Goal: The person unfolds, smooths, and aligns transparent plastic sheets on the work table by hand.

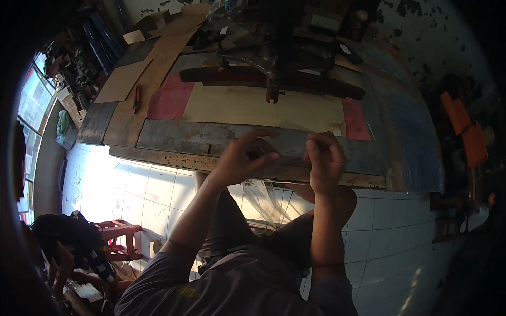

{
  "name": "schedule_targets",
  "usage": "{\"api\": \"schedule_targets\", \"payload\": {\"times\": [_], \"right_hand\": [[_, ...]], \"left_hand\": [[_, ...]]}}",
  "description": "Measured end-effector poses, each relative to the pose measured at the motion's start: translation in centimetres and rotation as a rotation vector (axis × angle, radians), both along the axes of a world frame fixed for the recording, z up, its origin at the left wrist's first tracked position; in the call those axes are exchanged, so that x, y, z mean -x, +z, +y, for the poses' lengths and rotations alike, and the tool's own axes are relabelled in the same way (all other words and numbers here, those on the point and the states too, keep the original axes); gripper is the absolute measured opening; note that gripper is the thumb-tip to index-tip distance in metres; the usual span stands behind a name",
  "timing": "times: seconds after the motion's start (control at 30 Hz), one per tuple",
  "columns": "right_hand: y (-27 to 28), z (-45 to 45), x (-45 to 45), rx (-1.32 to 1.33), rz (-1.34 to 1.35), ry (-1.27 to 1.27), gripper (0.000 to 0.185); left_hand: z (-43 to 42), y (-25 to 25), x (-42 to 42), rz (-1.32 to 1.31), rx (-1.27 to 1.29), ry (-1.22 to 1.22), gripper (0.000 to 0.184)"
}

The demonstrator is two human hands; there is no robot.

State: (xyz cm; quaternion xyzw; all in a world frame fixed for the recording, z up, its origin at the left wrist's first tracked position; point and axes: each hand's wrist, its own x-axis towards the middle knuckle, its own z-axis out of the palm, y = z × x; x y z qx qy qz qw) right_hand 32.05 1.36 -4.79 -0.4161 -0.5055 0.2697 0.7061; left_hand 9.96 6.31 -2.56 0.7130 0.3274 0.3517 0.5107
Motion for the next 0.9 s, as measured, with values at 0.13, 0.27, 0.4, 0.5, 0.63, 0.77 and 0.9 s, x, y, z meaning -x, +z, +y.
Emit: {"api": "schedule_targets", "payload": {"times": [0.13, 0.27, 0.4, 0.5, 0.63, 0.77, 0.9], "right_hand": [[-0.6, -1.5, -0.8, -0.185, -0.068, -0.173, 0.012], [3.4, -4.5, 0.7, -0.469, -0.311, -0.407, 0.016], [6.6, -3.2, 2.0, -0.453, -0.733, -0.403, 0.015], [5.8, -0.7, 1.4, -0.124, -0.723, -0.052, 0.014], [5.9, -1.1, 1.5, 0.183, -0.324, 0.041, 0.011], [4.5, 0.2, 0.1, 0.341, -0.208, 0.17, 0.014], [2.6, 0.7, -0.2, 0.406, -0.15, 0.192, 0.016]], "left_hand": [[-1.2, -0.7, 0.2, 0.057, -0.205, -0.018, 0.048], [-1.4, -1.8, 0.3, 0.08, -0.43, 0.015, 0.044], [-1.7, -1.2, 0.2, 0.003, -0.311, 0.072, 0.046], [-1.8, -1.0, 0.5, -0.092, -0.081, 0.142, 0.056], [-1.9, -0.8, 1.5, -0.184, -0.003, 0.027, 0.064], [-0.7, 0.3, 0.7, -0.149, 0.023, -0.001, 0.063], [1.0, -0.2, -0.7, -0.04, 0.1, 0.03, 0.052]]}}
